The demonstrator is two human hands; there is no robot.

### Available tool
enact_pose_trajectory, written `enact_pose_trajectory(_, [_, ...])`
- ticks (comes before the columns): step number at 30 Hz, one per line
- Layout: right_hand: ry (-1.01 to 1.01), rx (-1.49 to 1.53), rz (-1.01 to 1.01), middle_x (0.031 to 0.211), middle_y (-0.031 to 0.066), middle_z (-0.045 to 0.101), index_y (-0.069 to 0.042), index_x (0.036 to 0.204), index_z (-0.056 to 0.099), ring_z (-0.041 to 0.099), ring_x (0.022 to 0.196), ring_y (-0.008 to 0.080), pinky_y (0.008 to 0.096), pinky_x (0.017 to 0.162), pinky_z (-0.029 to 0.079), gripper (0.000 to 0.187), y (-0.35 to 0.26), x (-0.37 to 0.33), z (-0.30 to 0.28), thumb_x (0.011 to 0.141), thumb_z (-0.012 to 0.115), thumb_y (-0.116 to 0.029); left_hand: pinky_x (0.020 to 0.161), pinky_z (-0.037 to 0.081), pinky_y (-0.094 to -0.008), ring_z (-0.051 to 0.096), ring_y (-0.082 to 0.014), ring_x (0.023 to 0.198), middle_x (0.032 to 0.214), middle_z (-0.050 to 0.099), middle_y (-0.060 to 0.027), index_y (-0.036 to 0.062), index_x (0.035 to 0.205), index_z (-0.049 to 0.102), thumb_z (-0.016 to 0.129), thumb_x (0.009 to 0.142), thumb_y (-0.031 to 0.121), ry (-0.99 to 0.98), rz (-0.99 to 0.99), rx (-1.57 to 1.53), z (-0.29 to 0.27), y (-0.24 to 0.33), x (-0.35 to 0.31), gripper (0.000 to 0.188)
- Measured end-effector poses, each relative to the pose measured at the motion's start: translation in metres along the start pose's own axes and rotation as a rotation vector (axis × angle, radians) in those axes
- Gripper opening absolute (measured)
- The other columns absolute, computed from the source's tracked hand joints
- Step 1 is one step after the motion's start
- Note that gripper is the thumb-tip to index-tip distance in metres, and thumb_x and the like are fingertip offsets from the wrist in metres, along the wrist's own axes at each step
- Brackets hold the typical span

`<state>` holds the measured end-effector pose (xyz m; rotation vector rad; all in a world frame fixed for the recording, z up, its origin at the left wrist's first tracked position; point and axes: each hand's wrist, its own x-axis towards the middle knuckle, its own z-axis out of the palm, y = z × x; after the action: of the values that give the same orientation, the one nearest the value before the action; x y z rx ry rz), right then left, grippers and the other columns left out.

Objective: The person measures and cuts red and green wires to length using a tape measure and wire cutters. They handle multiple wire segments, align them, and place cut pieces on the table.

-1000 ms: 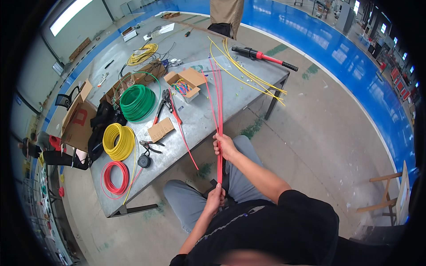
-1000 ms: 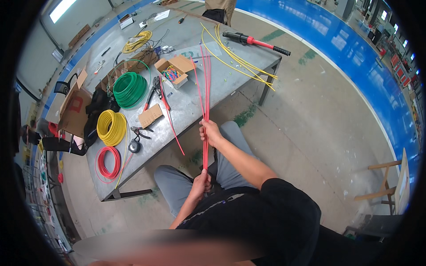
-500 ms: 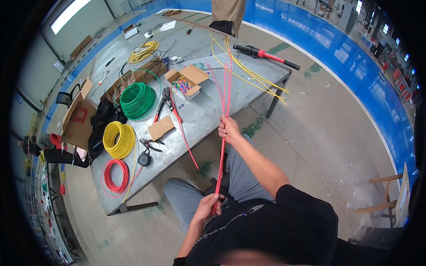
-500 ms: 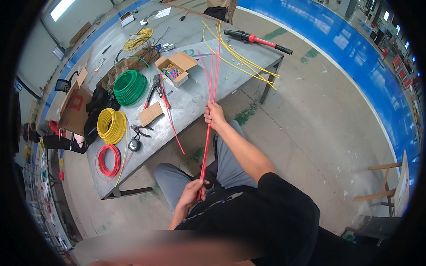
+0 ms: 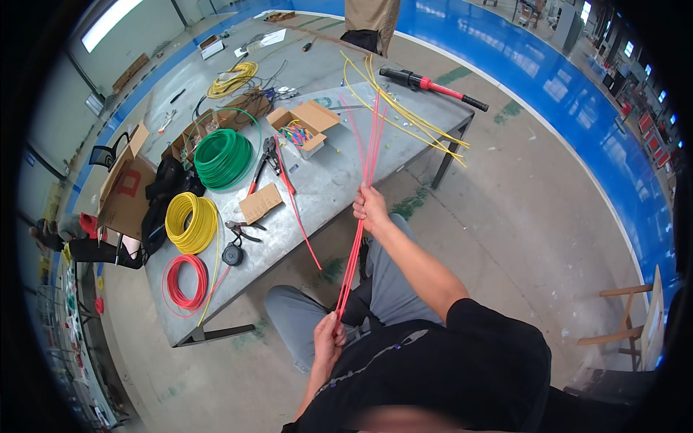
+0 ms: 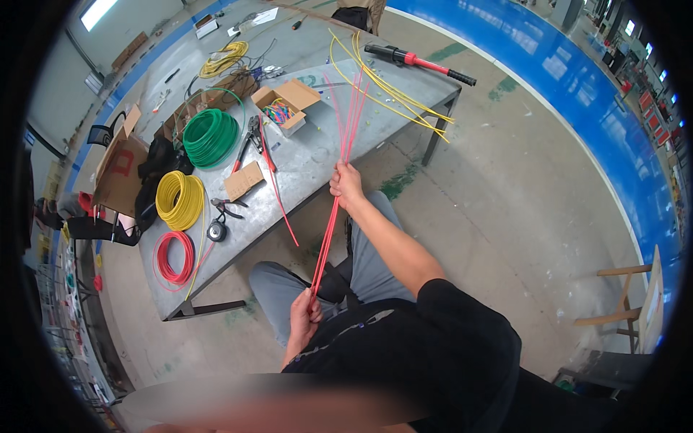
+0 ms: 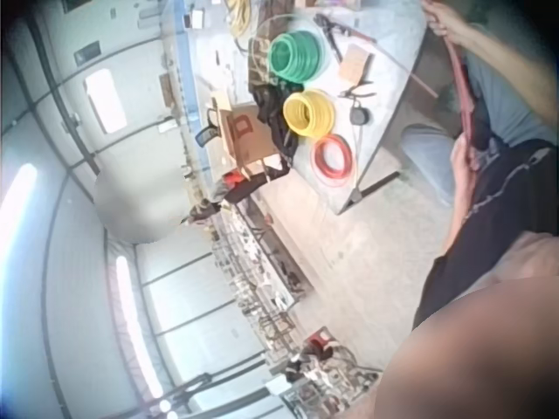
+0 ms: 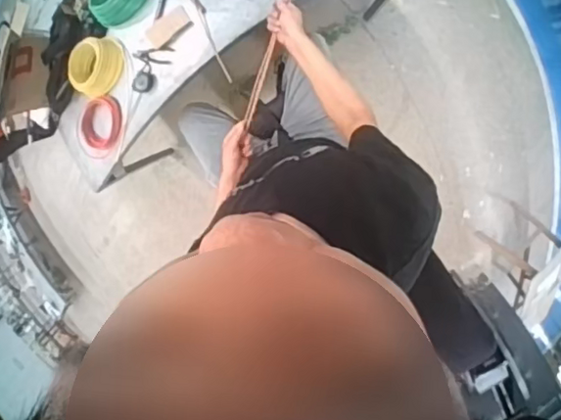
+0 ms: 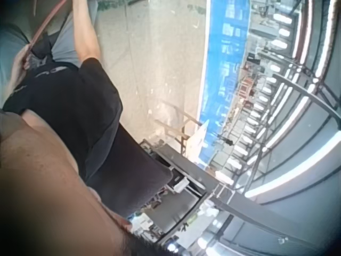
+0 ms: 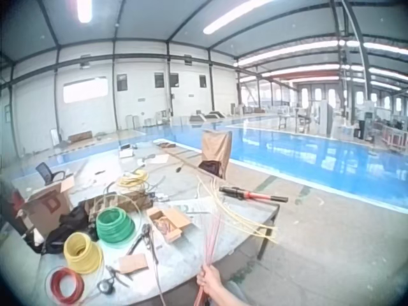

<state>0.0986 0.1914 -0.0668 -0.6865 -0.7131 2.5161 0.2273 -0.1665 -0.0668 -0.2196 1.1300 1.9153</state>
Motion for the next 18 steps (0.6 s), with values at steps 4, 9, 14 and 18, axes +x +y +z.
enact_pose_trajectory(4, [-0.013, 0.014, -0.001, 0.066, -0.0029, 0.041, -0.012, 0.101, 0.052, 0.034, 0.046, 0.0076, 0.0253, 0.039, 0.026, 0.026, 0.005, -0.008, 0.004, 0.112, 0.056, -0.035, 0.045, 0.025, -0.0239, 0.035, -0.0059, 0.049, 0.064, 0.046, 0.0033, 0.0027, 0.116, 0.070, 0.061, 0.110, 0.028, 0.025, 0.047, 0.110, 0.007, -0.004, -0.003, 0.028])
enact_pose_trajectory(9, [-0.005, -0.005, 0.039, 0.065, -0.0034, 0.039, -0.012, 0.098, 0.052, 0.034, 0.045, 0.0080, 0.0255, 0.039, 0.025, 0.030, 0.010, -0.014, 0.006, 0.112, 0.055, -0.038, 0.046, 0.026, -0.0243, 0.034, -0.0050, 0.049, 0.065, 0.044, 0.0054, 0.0025, 0.107, 0.068, 0.058, 0.113, 0.034, -0.033, -0.005, 0.261, 0.011, -0.006, -0.008, 0.034])
enact_pose_trajectory(14, [-0.017, -0.019, 0.067, 0.063, -0.0035, 0.038, -0.012, 0.097, 0.051, 0.035, 0.046, 0.0088, 0.0269, 0.039, 0.026, 0.031, 0.015, -0.014, 0.002, 0.112, 0.055, -0.039, 0.048, 0.029, -0.0246, 0.035, -0.0055, 0.052, 0.064, 0.041, 0.0056, 0.0065, 0.093, 0.061, 0.051, 0.115, 0.039, -0.084, 0.037, 0.440, 0.006, -0.017, -0.003, 0.040])
enact_pose_trajectory(18, [0.017, -0.139, 0.101, 0.065, -0.0035, 0.038, -0.013, 0.101, 0.052, 0.034, 0.047, 0.0088, 0.0270, 0.041, 0.027, 0.027, 0.010, -0.007, 0.003, 0.112, 0.056, -0.037, 0.049, 0.031, -0.0251, 0.036, -0.0064, 0.053, 0.065, 0.041, 0.0046, 0.0094, 0.086, 0.053, 0.048, 0.116, 0.041, -0.124, 0.014, 0.464, -0.006, -0.017, 0.000, 0.043])
